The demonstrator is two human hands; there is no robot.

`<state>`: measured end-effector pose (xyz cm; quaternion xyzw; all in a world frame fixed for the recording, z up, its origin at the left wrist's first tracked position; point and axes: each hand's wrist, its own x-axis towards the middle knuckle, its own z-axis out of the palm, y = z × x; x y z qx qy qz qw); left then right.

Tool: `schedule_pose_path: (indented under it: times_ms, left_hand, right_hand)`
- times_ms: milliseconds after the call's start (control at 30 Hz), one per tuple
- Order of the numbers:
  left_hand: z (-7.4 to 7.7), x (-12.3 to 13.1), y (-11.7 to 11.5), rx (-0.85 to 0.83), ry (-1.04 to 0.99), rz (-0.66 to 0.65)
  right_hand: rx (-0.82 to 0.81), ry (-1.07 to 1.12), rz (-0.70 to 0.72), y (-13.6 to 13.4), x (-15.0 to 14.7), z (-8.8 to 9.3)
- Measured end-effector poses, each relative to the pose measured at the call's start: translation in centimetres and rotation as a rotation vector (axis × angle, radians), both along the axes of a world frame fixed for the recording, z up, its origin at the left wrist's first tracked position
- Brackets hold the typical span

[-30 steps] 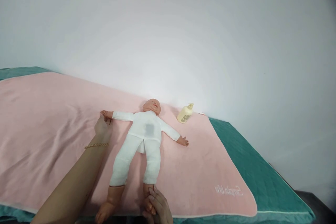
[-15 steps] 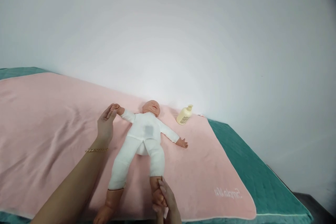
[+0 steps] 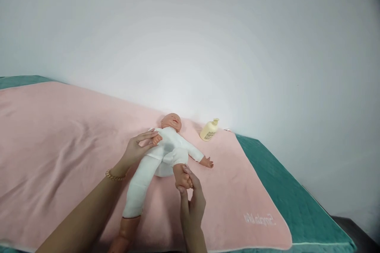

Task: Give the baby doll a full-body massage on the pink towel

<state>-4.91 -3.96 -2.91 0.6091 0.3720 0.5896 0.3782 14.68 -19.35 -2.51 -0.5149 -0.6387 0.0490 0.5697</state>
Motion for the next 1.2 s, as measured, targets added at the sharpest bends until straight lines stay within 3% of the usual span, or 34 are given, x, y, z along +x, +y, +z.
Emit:
schedule_pose_path:
  times_ms: [100, 200, 667, 900, 1033, 1200]
  left_hand:
    - [-0.1, 0.1, 0.1, 0.084, 0.113, -0.063]
    - [-0.3, 0.0, 0.3, 0.119, 0.177, -0.044]
    - [-0.6, -0.5, 0.9, 0.32, 0.38, -0.071]
    - [-0.7, -0.4, 1.1, 0.313, 0.396, -0.077]
    - [-0.4, -0.3, 0.6, 0.202, 0.255, 0.037]
    - [-0.2, -1.4, 1.0, 0.039, 0.012, 0.269]
  right_hand:
    - [-0.059, 0.029, -0.006, 0.8, -0.4, 0.9]
    - [-0.076, 0.07, -0.012, 1.4, -0.6, 1.3]
    - [-0.093, 0.081, -0.01, 1.1, -1.0, 0.2]
    - [-0.091, 0.091, -0.007, 1.0, -1.3, 0.3]
    - [-0.091, 0.112, 0.0, 0.1, -1.2, 0.8]
    - [-0.133, 0.098, 0.001, -1.7, -0.7, 1.8]
